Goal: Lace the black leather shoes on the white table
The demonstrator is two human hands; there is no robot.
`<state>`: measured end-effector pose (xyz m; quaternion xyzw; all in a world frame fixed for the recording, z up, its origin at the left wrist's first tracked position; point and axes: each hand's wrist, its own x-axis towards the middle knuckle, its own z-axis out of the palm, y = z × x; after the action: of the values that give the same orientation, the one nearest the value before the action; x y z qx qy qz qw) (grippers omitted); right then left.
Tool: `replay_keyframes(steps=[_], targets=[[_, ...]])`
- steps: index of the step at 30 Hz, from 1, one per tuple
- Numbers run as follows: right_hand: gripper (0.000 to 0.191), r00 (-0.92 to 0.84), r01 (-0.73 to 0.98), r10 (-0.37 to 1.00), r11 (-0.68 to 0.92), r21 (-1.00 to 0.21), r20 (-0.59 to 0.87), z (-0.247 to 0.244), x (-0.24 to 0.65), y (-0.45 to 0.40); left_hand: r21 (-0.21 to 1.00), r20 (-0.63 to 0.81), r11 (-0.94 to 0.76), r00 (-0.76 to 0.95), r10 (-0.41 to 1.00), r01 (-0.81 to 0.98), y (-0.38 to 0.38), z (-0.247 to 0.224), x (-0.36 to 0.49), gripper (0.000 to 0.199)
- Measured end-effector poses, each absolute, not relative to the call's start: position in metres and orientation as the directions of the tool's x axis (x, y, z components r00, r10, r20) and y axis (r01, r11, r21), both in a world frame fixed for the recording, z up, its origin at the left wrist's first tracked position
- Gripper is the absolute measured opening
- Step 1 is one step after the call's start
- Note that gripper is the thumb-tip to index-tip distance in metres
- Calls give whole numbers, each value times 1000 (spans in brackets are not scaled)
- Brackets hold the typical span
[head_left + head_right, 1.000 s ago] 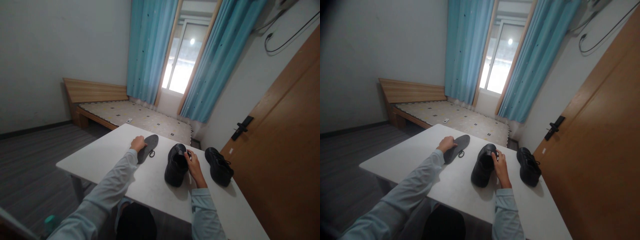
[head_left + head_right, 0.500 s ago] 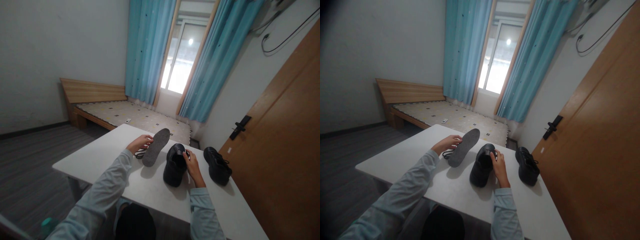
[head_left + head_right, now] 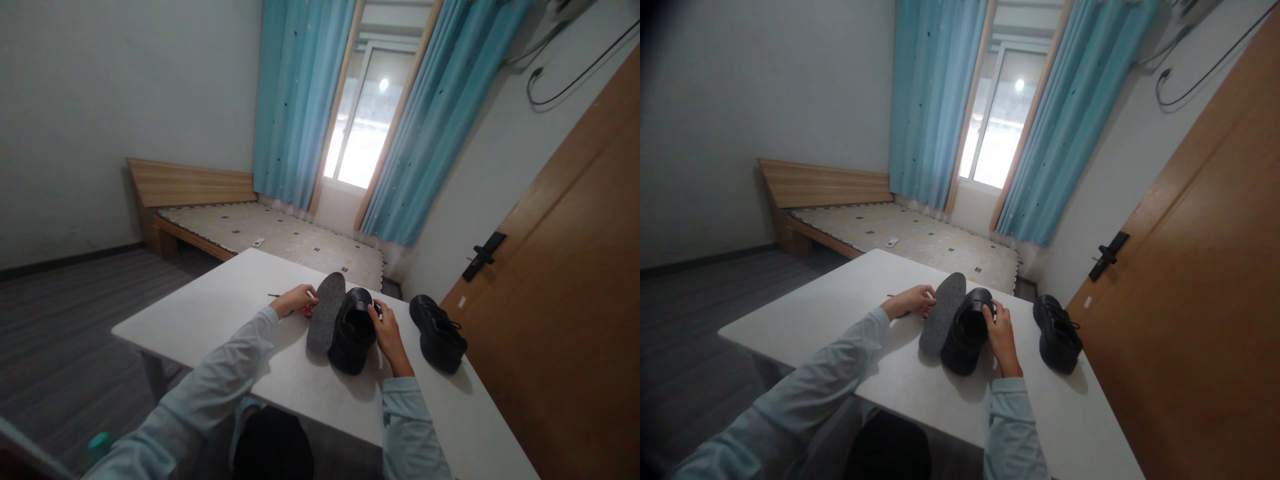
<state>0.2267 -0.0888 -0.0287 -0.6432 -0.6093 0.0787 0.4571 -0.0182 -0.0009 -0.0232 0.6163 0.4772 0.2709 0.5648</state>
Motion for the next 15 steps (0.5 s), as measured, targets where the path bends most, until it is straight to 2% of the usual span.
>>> replay_keyframes(steps=[3, 5, 7, 9, 15], targets=[[50, 251, 710, 851, 162, -686, 461, -29, 227, -88, 893, -112, -63, 355, 928, 445, 1, -25, -16, 15], [51, 249, 710, 852, 162, -685, 460, -29, 227, -88, 791, 28, -223, 331, 943, 570, 0, -22, -16, 17], [51, 247, 711, 856, 160, -685, 455, -29, 227, -88, 688, 127, -312, 315, 941, 655, -2, -19, -17, 17], [51, 247, 713, 856, 156, -683, 454, -29, 228, -87, 640, 147, -318, 295, 944, 699, -5, -17, -17, 18], [51, 248, 715, 845, 171, -678, 474, -30, 228, -86, 605, 152, -339, 313, 938, 721, -9, -16, -13, 19]])
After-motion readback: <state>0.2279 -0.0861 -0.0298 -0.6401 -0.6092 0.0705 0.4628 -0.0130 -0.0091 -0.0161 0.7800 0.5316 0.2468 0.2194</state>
